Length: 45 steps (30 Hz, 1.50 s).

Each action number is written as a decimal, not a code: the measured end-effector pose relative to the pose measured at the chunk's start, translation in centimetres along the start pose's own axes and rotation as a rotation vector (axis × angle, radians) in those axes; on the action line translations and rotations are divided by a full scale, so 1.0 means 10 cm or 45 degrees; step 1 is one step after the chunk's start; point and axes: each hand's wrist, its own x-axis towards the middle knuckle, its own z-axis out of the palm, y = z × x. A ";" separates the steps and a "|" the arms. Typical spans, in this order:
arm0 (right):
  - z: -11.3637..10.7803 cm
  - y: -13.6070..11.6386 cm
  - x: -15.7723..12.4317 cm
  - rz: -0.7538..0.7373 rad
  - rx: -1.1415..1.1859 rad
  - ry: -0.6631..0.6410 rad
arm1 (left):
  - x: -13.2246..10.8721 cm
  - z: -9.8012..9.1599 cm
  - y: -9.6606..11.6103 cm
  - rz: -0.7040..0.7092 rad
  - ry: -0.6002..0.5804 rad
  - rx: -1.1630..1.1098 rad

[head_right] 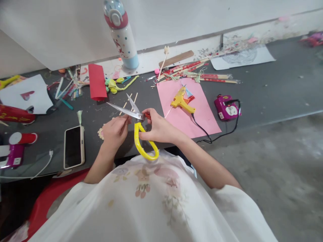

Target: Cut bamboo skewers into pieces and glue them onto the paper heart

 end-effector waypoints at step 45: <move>0.12 0.21 0.21 0.217 0.239 0.018 | 0.36 -0.18 0.64 0.360 0.095 -0.274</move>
